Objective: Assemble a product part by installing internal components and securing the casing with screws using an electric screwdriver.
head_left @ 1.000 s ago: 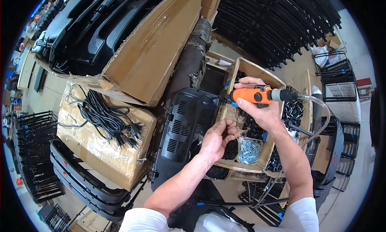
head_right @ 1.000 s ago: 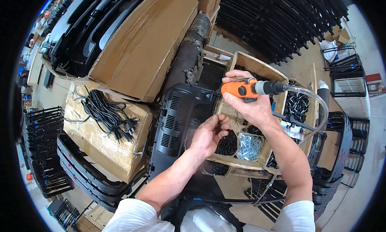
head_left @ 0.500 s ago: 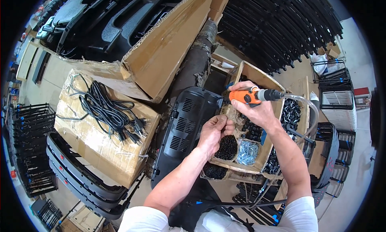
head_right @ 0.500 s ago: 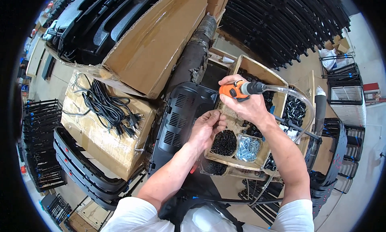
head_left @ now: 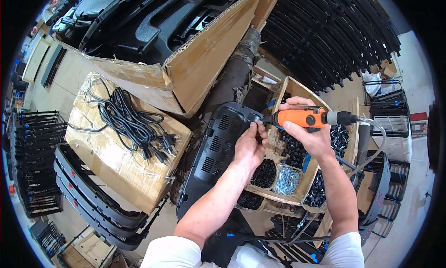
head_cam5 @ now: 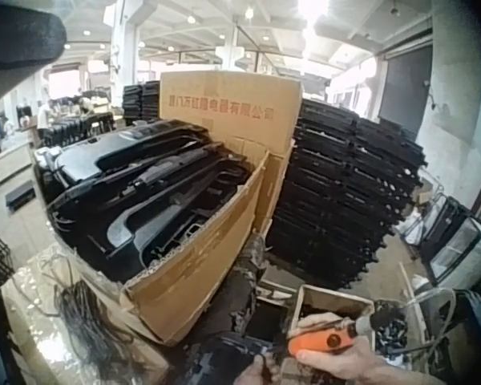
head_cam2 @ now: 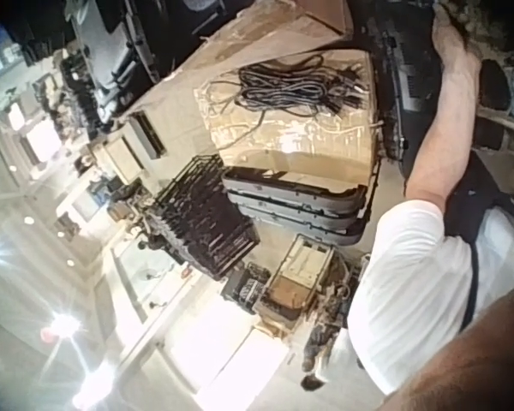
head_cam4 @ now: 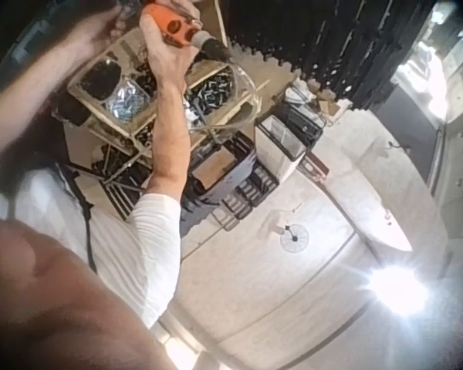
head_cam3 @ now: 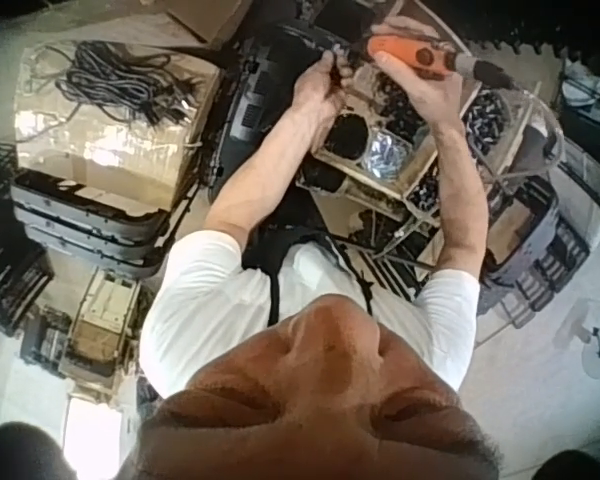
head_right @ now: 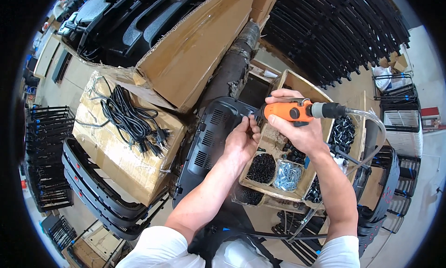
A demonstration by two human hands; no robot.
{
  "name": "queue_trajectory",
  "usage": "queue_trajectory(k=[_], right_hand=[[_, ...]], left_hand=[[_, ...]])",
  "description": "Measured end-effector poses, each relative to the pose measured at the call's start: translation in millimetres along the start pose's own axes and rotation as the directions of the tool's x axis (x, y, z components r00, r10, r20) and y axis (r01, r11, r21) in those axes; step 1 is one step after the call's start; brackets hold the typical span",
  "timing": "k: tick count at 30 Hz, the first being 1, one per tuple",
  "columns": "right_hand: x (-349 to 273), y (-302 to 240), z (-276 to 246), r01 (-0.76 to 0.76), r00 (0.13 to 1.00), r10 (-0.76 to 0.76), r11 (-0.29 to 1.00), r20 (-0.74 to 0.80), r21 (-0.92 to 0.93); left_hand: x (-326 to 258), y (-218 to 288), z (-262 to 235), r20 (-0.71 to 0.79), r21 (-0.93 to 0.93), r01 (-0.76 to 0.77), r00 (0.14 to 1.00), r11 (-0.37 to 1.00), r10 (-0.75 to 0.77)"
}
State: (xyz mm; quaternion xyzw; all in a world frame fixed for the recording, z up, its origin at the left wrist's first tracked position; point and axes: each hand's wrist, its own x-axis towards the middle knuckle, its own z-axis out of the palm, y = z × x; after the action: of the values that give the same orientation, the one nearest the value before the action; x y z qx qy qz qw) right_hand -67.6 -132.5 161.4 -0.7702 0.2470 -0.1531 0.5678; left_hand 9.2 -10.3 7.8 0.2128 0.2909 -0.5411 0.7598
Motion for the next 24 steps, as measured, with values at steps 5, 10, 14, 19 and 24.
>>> queue_trajectory(k=[5,10,14,19,24], right_hand=[[1.2,-9.5,2.9,-0.001,1.0,0.001,1.0,0.025,0.001],[6.6,-11.5,8.1,0.008,1.0,-0.008,1.0,0.03,0.003],[22.4,-4.7,20.6,0.039,0.999,-0.04,0.998,0.01,0.055],[42.7,7.6,32.3,0.036,0.999,-0.036,0.999,-0.016,0.017],[55.2,16.7,44.9,0.046,0.998,-0.046,0.999,0.044,0.009]], left_hand=[[7.6,12.9,6.4,0.11,-0.173,0.059,0.993,0.983,-0.04],[9.0,22.1,4.8,0.191,-0.125,0.105,0.978,0.987,-0.08],[5.6,24.1,16.7,0.095,-0.101,0.025,0.995,0.995,-0.015],[-20.9,19.8,17.5,0.045,0.12,-0.008,0.999,0.993,0.002],[-35.4,21.6,-12.5,0.216,0.245,-0.084,0.976,0.966,0.03]])
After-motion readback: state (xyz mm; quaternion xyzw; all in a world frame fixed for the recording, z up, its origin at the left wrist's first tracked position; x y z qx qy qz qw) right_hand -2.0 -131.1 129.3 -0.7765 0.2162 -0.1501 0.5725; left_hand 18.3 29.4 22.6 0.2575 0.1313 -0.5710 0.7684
